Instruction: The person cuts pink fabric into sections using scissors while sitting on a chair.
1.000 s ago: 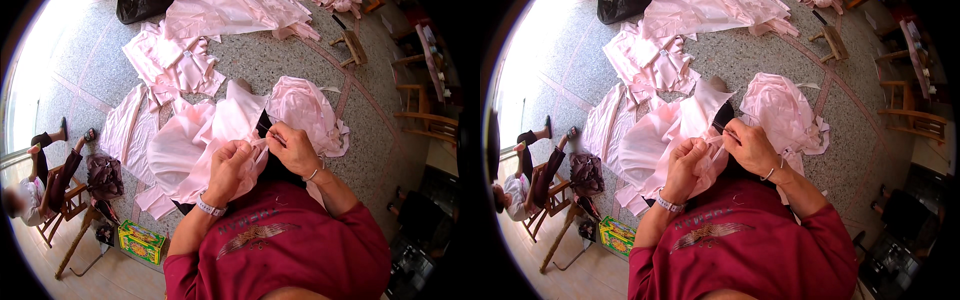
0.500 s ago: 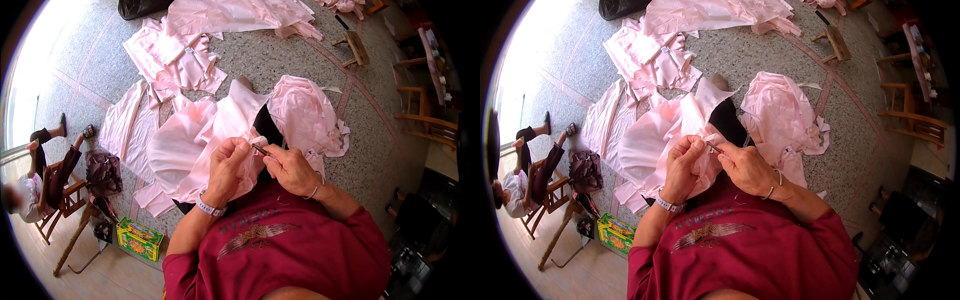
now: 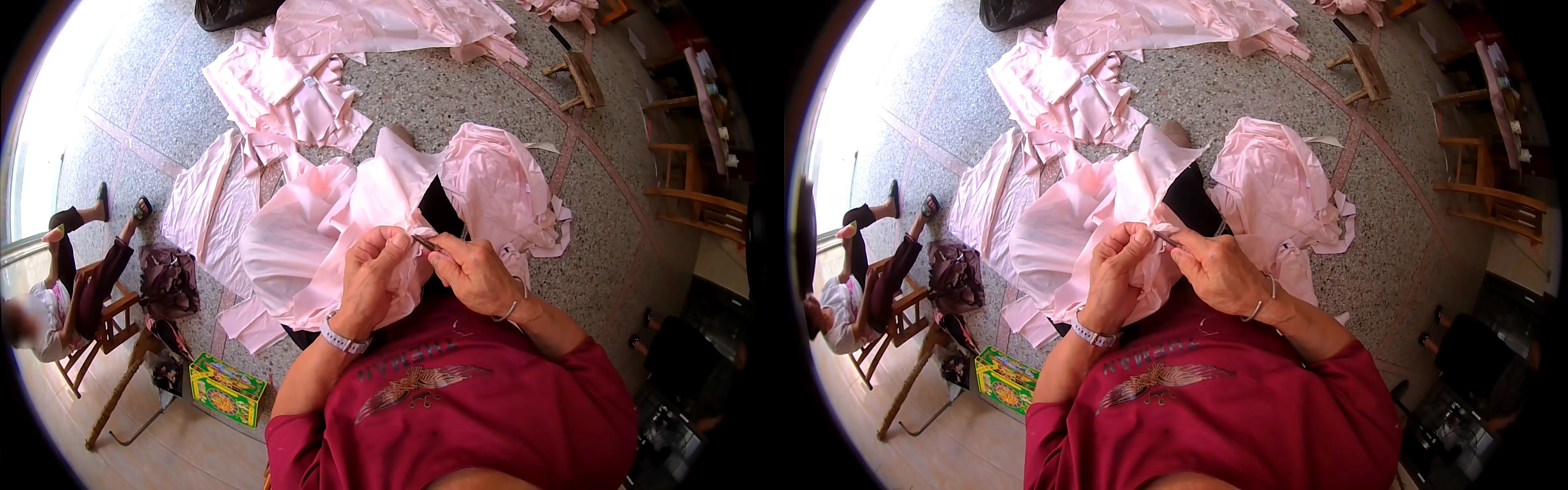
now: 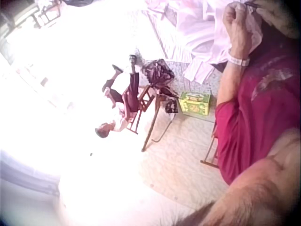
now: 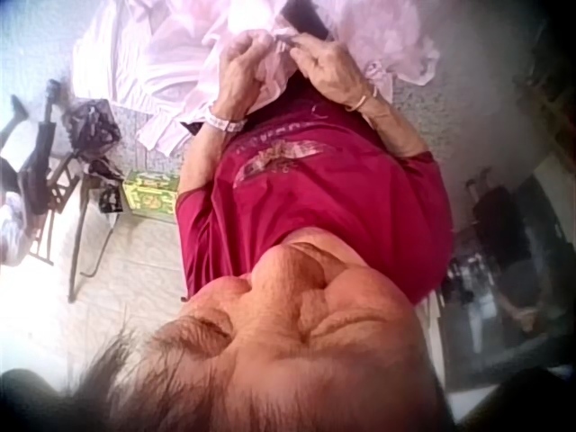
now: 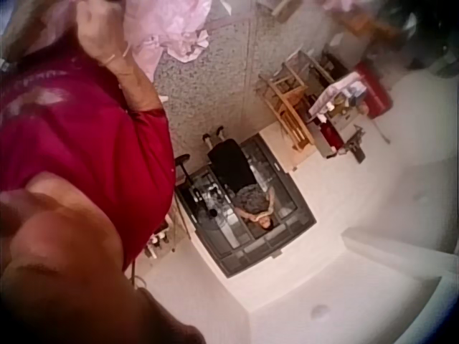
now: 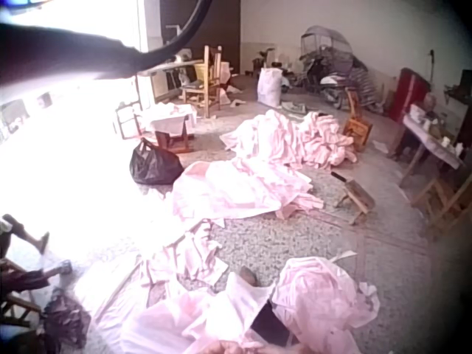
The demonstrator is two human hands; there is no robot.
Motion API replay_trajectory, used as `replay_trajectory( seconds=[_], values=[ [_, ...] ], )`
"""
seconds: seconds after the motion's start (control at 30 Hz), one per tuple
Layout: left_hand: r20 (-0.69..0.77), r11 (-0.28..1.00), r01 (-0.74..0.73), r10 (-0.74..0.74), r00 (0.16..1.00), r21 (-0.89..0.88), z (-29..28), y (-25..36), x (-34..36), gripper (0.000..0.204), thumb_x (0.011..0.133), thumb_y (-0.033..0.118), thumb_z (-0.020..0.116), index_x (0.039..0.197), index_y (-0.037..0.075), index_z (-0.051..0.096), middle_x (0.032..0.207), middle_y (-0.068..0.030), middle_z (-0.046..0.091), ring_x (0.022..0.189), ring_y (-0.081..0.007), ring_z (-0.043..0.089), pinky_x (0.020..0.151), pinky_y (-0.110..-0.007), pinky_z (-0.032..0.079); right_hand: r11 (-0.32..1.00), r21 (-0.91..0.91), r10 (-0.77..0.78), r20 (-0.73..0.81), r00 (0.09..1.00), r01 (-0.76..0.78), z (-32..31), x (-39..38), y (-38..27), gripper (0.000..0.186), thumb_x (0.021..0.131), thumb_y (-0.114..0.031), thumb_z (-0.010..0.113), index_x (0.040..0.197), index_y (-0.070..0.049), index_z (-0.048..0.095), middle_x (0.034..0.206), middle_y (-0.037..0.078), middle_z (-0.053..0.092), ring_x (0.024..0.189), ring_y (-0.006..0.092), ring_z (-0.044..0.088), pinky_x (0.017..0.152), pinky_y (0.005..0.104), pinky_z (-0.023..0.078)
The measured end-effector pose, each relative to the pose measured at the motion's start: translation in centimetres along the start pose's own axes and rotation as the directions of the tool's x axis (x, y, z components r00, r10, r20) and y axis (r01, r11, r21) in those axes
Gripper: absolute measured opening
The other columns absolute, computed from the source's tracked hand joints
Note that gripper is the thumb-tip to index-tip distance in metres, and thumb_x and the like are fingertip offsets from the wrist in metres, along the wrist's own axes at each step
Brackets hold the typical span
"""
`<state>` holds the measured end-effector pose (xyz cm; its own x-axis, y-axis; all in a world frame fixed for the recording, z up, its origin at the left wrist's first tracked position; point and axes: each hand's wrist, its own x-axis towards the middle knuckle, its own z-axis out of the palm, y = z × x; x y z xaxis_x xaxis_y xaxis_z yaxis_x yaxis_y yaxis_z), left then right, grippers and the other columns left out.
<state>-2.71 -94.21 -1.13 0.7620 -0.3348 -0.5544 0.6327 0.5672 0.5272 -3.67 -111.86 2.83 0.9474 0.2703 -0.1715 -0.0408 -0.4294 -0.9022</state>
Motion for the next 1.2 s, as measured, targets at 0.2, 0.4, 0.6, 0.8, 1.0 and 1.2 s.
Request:
replay_trajectory(
  seconds=[0.2, 0.4, 0.6, 0.8, 1.0, 1.2],
  values=[
    [-0.011, 1.0, 0.004, -0.003, 1.0, 0.01, -0.1, 0.0, 0.1, 0.016, 0.097, 0.018, 0.061, 0.098, 0.003, 0.062, 0.086, -0.0041, 0.067, 0.068, -0.0086, 0.061, 0.059, -0.022, 0.049, 0.999, -0.003, 0.043, 0.052, 0.998, -0.043, -0.3, 0.0, -0.1, 0.02, 0.094, -0.008, 0.056, 0.11, 0.003, 0.06, 0.068, 0.019, 0.06, 0.062, 0.0306, 0.062, 0.054, 0.0369, 0.047],
    [-0.001, 1.0, -0.001, 0.001, 1.0, 0.011, -0.3, -0.2, 0.2, 0.016, 0.097, 0.019, 0.061, 0.098, 0.003, 0.062, 0.087, -0.0043, 0.067, 0.069, -0.0085, 0.061, 0.06, -0.022, 0.049, 0.998, 0.008, 0.058, 0.065, 0.996, -0.059, -0.3, 0.0, 0.0, 0.023, 0.093, -0.008, 0.057, 0.113, 0.003, 0.06, 0.071, 0.025, 0.062, 0.065, 0.0376, 0.066, 0.056, 0.0395, 0.048],
    [-0.011, 1.0, -0.007, 0.008, 1.0, 0.012, -0.2, -0.1, 0.0, 0.016, 0.097, 0.019, 0.062, 0.098, 0.003, 0.062, 0.088, -0.0052, 0.067, 0.07, -0.0095, 0.062, 0.06, -0.022, 0.05, 0.995, 0.024, 0.097, 0.076, 0.992, -0.099, -0.5, -0.1, -0.3, 0.022, 0.093, -0.009, 0.057, 0.111, 0.003, 0.06, 0.07, 0.024, 0.062, 0.063, 0.0361, 0.065, 0.056, 0.0391, 0.048],
    [-0.001, 0.999, -0.013, 0.013, 1.0, 0.03, -0.3, -0.3, 0.0, 0.015, 0.097, 0.017, 0.061, 0.098, 0.002, 0.062, 0.088, -0.0053, 0.068, 0.071, -0.0094, 0.062, 0.061, -0.023, 0.05, 0.997, 0.012, 0.071, 0.067, 0.995, -0.072, -0.4, 0.0, 0.0, 0.021, 0.093, -0.01, 0.057, 0.11, 0.003, 0.06, 0.069, 0.024, 0.061, 0.062, 0.0366, 0.064, 0.055, 0.0398, 0.047],
    [0.021, 0.998, -0.029, 0.028, 0.999, 0.06, -0.1, -0.6, -0.1, 0.012, 0.097, 0.013, 0.061, 0.099, 0.001, 0.063, 0.087, -0.0048, 0.068, 0.071, -0.0085, 0.061, 0.062, -0.022, 0.05, 0.996, 0.002, 0.089, 0.056, 0.994, -0.09, 0.0, 0.5, -0.1, 0.016, 0.094, -0.012, 0.057, 0.101, 0.002, 0.06, 0.065, 0.02, 0.06, 0.058, 0.0324, 0.062, 0.053, 0.0384, 0.044],
    [-0.005, 0.999, -0.004, 0.004, 1.0, 0.04, 0.2, -0.5, -0.3, 0.011, 0.097, 0.012, 0.061, 0.098, 0.001, 0.063, 0.082, -0.0019, 0.065, 0.067, -0.0065, 0.058, 0.058, -0.021, 0.047, 0.918, 0.38, 0.145, -0.045, 0.988, -0.117, -1.0, 0.9, 0.3, 0.019, 0.099, -0.02, 0.057, 0.098, -0.001, 0.06, 0.066, -0.003, 0.051, 0.057, 0.0036, 0.044, 0.051, 0.0213, 0.035]
  ],
)
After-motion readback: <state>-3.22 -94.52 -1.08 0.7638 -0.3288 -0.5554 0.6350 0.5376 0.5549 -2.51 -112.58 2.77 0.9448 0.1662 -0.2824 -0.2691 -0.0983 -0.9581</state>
